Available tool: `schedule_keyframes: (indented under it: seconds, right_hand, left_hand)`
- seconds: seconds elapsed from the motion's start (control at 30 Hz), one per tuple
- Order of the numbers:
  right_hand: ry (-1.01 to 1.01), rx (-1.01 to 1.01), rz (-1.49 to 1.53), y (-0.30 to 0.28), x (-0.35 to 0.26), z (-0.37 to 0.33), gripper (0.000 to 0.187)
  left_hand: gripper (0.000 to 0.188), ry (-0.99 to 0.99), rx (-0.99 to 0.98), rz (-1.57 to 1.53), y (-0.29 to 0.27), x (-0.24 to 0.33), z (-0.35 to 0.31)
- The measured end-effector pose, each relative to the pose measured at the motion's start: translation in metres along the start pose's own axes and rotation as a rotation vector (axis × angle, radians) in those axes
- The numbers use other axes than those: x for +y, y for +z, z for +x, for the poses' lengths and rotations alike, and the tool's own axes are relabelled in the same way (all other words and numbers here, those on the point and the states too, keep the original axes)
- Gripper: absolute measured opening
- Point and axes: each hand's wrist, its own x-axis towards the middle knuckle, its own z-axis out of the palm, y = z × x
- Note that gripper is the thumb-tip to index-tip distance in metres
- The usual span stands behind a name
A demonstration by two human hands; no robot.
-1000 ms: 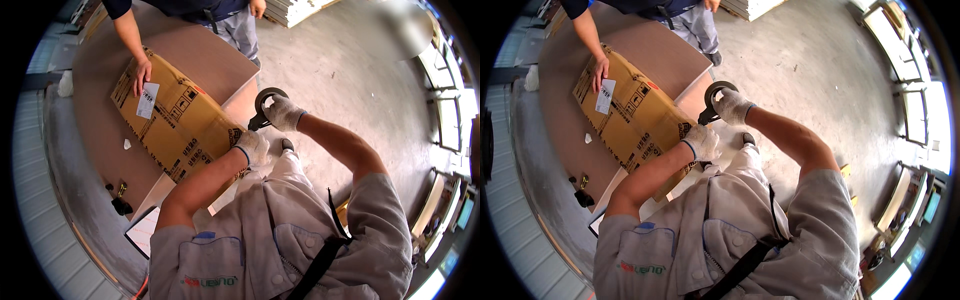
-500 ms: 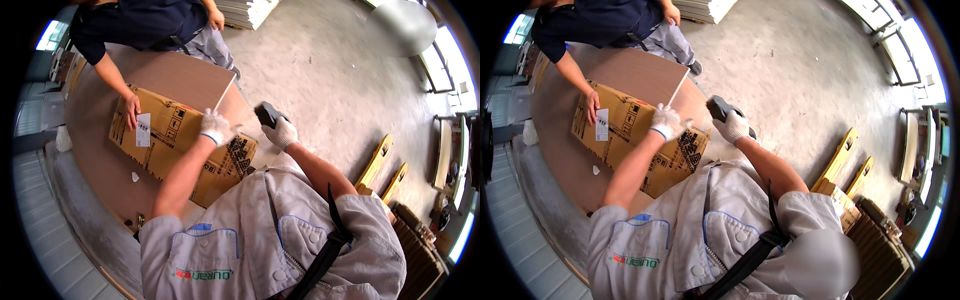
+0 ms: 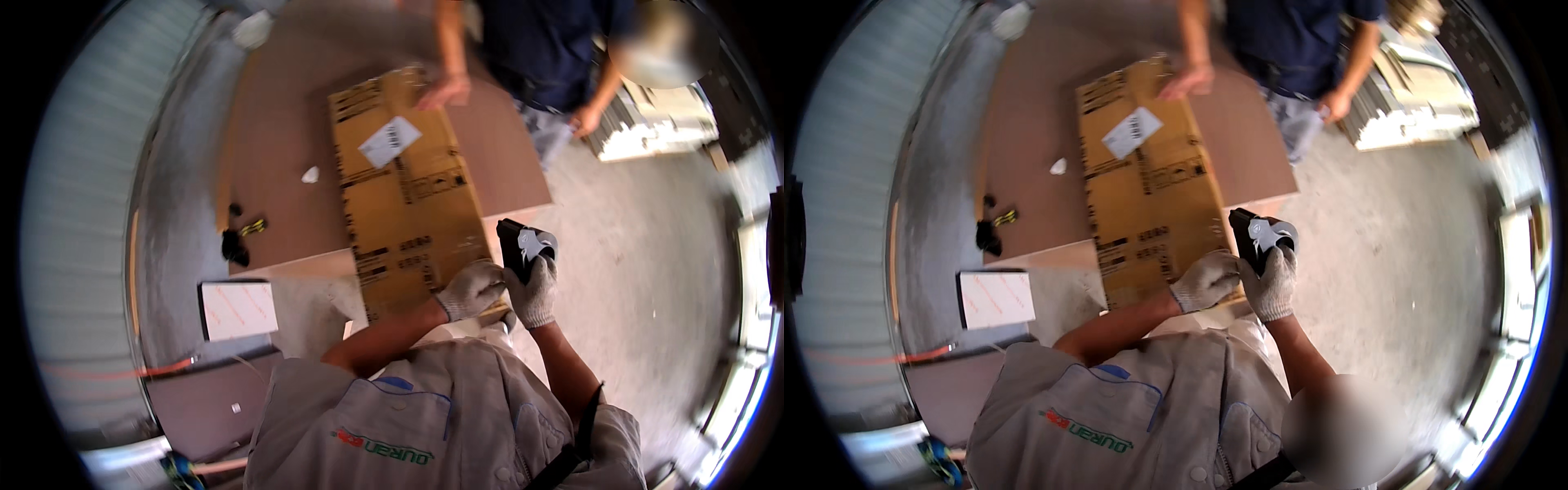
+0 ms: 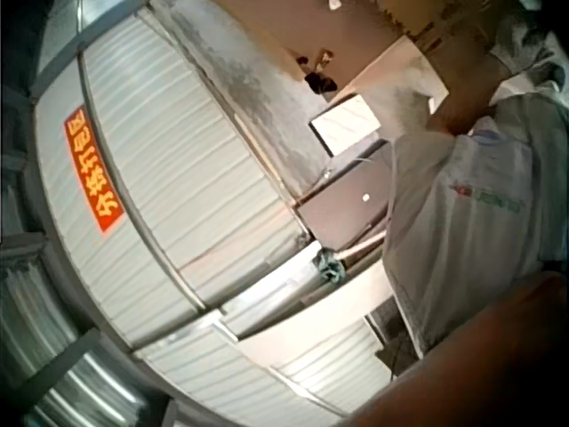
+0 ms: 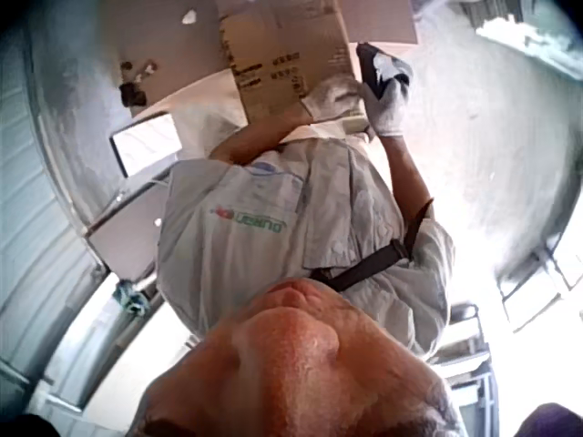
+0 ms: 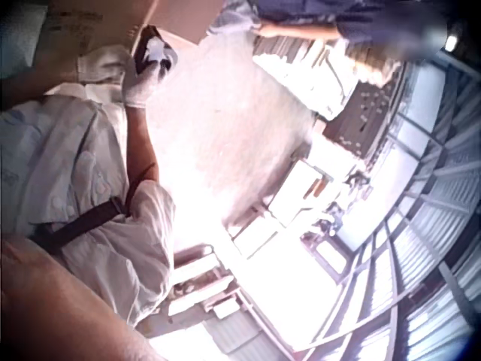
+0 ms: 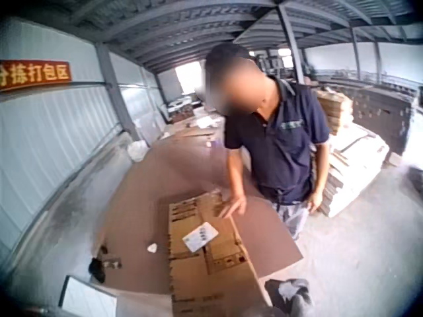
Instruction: The person places several white furniture panels into a large cardboard box on a workspace, with help from another person who uses a scanner on the panels. Both people then fold the box flaps over the panels and use a tape dispenser to seal the package.
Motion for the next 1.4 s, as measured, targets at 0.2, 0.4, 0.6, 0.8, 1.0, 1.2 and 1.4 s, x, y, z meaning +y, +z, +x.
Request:
schedule_keyframes:
  seconds: [0.2,0.4,0.6,0.8,1.0,1.2,1.4]
  right_hand:
    - [-0.512,-0.491,-0.146,0.142,-0.106,-0.003,0.05]
    - [-0.825,-0.511,-0.055,0.148,-0.251,-0.004,0.048]
    - [-0.113,-0.349,-0.1,0.143,-0.152,-0.016,0.063]
    - [0.496,-0.003,-0.492,0.087,-0.05,-0.067,0.067]
    - [0.802,0.013,-0.175,0.105,-0.052,-0.047,0.077]
    - [1.016,0.542,0.627,0.124,-0.04,-0.087,0.064]
    - [1.151,-0.001,0.684,0.123,-0.08,-0.202,0.08]
  left_hand:
    - [0.047,-0.566,0.906,-0.695,-0.097,0.013,-0.076]
    - [0.039,-0.349,1.148,-1.275,-0.274,-0.127,-0.22]
    - [0.05,-0.518,1.581,-0.864,-0.507,-0.288,-0.346]
    - [0.084,-1.181,1.651,0.141,-0.54,-0.257,-0.276]
    - [0.038,-0.747,0.536,0.56,-0.273,-0.248,-0.308]
    - [0.05,-0.803,0.373,-1.329,-0.117,-0.132,-0.24]
    - [0.067,-0.827,0.323,-1.341,-0.13,-0.099,-0.227]
